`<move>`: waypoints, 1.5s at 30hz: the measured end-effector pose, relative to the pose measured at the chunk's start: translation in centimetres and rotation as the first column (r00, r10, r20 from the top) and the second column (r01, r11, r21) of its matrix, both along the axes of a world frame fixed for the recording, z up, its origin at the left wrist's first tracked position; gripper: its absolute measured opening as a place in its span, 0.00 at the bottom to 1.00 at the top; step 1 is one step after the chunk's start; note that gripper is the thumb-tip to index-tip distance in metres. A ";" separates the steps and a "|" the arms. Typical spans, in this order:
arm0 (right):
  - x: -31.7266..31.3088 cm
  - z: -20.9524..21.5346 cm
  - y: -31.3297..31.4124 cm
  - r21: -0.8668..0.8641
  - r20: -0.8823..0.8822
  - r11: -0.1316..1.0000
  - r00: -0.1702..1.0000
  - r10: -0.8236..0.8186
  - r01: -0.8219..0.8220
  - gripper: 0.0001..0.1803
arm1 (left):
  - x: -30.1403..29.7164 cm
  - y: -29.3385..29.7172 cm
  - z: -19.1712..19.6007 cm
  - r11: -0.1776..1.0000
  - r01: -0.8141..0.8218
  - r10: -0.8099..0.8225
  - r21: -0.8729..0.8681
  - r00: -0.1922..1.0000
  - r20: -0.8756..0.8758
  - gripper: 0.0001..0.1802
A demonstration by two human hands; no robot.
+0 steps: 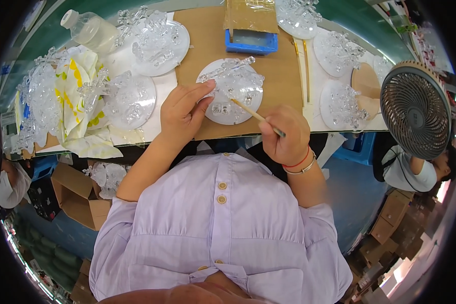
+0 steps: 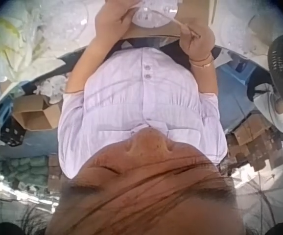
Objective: Applying glue to plastic decorative components using a brush and assembling them on a base plate.
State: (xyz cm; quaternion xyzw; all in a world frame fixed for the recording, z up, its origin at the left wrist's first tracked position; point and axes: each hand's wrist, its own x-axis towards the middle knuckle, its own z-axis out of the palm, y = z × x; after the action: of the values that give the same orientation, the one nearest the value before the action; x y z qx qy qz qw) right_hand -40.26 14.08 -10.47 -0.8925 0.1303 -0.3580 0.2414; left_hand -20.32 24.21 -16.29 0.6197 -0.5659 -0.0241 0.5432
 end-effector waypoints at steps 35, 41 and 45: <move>4.4 1.8 0.7 -0.180 -0.064 0.980 0.995 0.071 -0.082 0.05 | 0.3 0.0 0.2 0.998 0.050 -0.049 0.025 0.998 -0.048 0.16; 4.2 2.5 1.1 -0.127 -0.063 0.992 0.998 0.015 -0.023 0.04 | 0.2 -0.1 0.2 0.997 0.071 -0.070 0.011 0.996 -0.056 0.16; 4.8 2.1 0.6 -0.046 -0.062 0.999 0.998 -0.012 0.009 0.04 | 0.3 0.0 0.2 0.997 0.074 -0.072 0.034 0.996 -0.062 0.17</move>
State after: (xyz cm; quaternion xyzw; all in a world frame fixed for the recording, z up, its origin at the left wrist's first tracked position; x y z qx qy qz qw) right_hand -35.47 14.72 -8.39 -0.9078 0.1340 -0.3343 0.2148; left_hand -20.03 24.17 -16.05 0.6074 -0.5711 -0.0730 0.5474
